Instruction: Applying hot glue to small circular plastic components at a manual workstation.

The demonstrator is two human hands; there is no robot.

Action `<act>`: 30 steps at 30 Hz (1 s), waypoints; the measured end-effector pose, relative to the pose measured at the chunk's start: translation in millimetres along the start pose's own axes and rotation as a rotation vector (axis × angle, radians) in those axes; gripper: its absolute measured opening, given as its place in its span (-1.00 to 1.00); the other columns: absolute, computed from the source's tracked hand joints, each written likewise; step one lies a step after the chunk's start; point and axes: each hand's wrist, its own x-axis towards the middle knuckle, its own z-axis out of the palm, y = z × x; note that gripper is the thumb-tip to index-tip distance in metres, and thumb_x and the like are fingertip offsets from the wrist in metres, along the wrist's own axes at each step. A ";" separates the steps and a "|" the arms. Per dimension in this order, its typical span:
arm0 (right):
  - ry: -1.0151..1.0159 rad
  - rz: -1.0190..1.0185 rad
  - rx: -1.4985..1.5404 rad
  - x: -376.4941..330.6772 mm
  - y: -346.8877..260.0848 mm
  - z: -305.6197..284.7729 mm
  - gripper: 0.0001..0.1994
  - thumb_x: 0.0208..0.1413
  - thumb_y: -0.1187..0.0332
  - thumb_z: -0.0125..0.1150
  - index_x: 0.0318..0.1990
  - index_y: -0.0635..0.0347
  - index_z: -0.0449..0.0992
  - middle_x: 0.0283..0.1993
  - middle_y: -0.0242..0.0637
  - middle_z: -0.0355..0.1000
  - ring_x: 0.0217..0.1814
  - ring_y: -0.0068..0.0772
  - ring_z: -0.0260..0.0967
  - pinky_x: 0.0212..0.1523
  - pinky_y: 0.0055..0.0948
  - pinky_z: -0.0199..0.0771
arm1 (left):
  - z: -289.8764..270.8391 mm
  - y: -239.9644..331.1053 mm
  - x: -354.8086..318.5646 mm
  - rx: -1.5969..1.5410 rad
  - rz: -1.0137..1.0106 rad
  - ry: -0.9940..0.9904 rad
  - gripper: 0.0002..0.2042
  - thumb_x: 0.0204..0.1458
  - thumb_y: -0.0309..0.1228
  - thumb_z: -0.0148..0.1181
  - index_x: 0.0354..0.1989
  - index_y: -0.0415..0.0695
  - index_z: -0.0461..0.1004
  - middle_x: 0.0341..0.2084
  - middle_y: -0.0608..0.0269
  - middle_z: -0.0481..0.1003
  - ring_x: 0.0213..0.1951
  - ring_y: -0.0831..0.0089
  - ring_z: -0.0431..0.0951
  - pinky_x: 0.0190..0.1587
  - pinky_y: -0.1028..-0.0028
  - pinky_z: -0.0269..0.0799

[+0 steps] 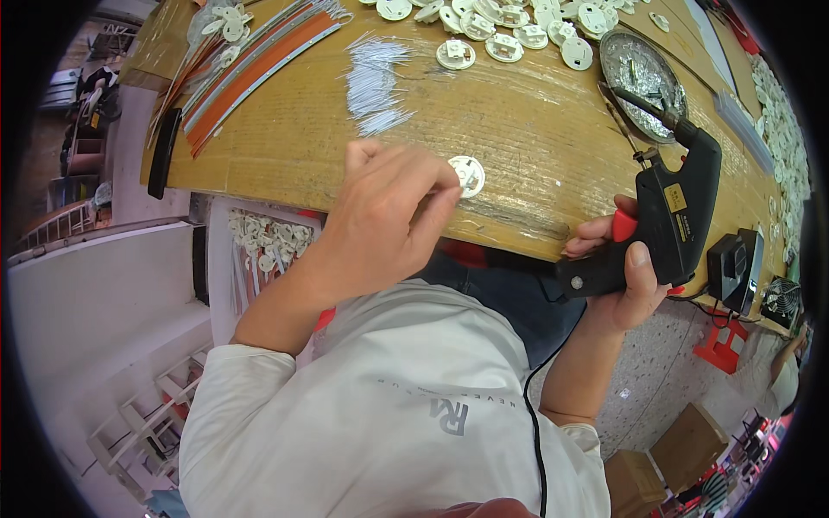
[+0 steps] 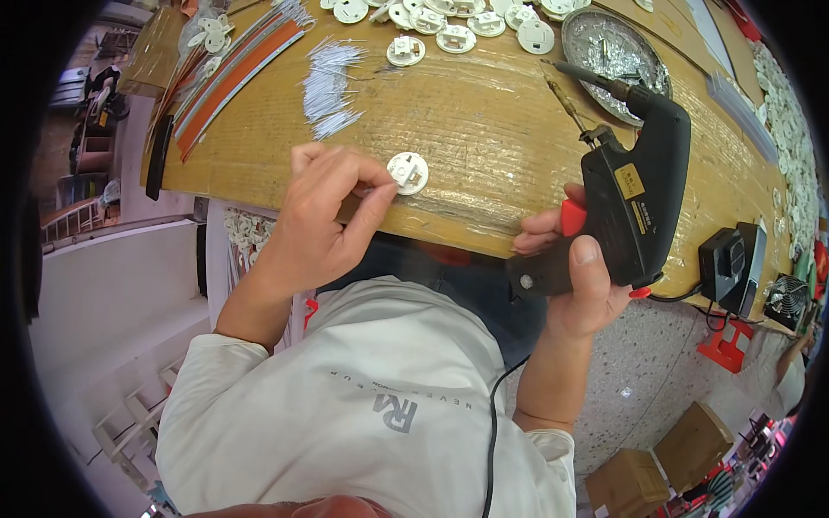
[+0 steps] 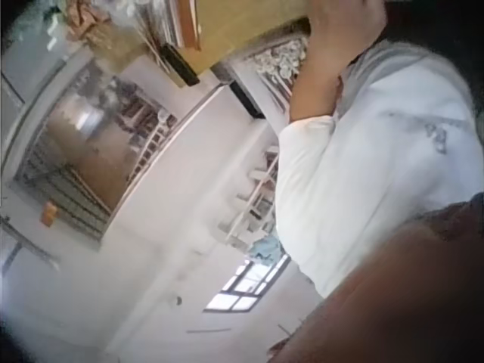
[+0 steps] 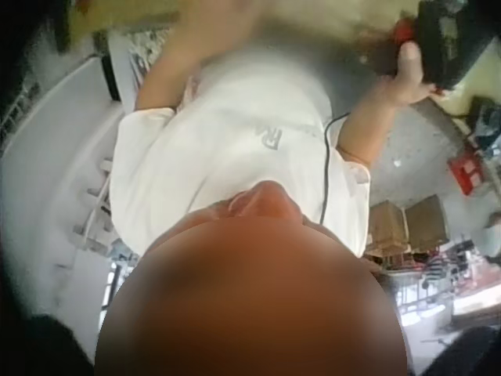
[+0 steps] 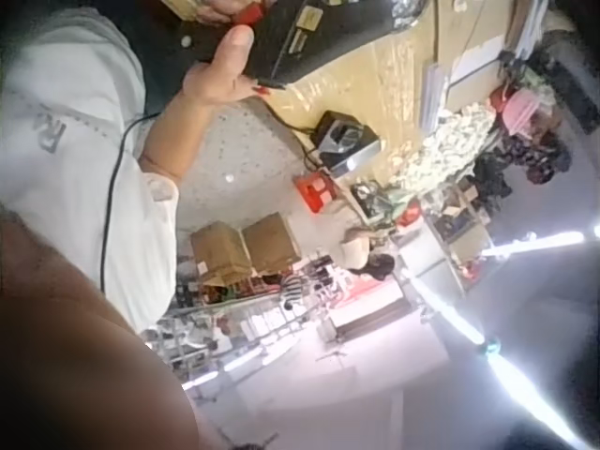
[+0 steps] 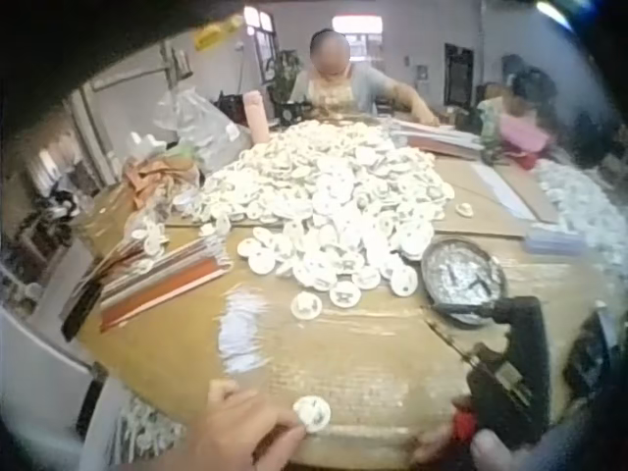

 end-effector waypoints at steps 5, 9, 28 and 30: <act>0.003 -0.001 -0.015 -0.6 -1.2 0.2 -0.39 0.16 0.22 0.13 0.16 0.69 0.32 -0.32 0.21 0.56 -0.43 -0.15 0.59 -0.33 -0.34 0.68 | -1.7 3.1 0.8 -0.158 0.008 -0.045 -0.92 0.09 -0.53 0.28 -0.32 -0.10 0.48 -0.36 0.29 0.53 -0.25 0.29 0.54 0.01 0.28 0.17; -0.003 0.000 -0.005 -0.3 -0.7 -0.3 -0.40 0.15 0.22 0.14 0.16 0.69 0.33 -0.32 0.19 0.56 -0.43 -0.16 0.59 -0.33 -0.35 0.67 | 1.3 -13.4 14.8 -0.012 0.210 0.019 -0.90 0.05 -0.53 0.31 -0.32 -0.11 0.49 -0.20 0.27 0.59 -0.15 0.26 0.57 0.08 0.26 0.18; -0.081 0.047 0.000 -18.1 -8.6 -0.9 -0.36 0.03 0.20 0.28 0.15 0.62 0.38 0.03 0.27 0.50 -0.48 -0.26 0.51 -0.53 -0.44 0.55 | -17.6 -3.5 11.2 0.010 -0.048 -0.075 -0.91 0.04 -0.59 0.37 -0.29 -0.20 0.62 -0.33 0.26 0.56 -0.29 0.42 0.50 -0.07 0.45 0.22; -0.054 0.068 -0.012 -29.9 -10.4 4.3 -0.36 0.03 0.21 0.29 0.15 0.61 0.38 0.02 0.27 0.50 -0.48 -0.27 0.51 -0.54 -0.45 0.53 | -14.9 -3.6 14.5 -0.003 -0.029 -0.095 -0.91 0.03 -0.58 0.38 -0.29 -0.19 0.62 -0.35 0.27 0.54 -0.29 0.42 0.48 -0.07 0.46 0.21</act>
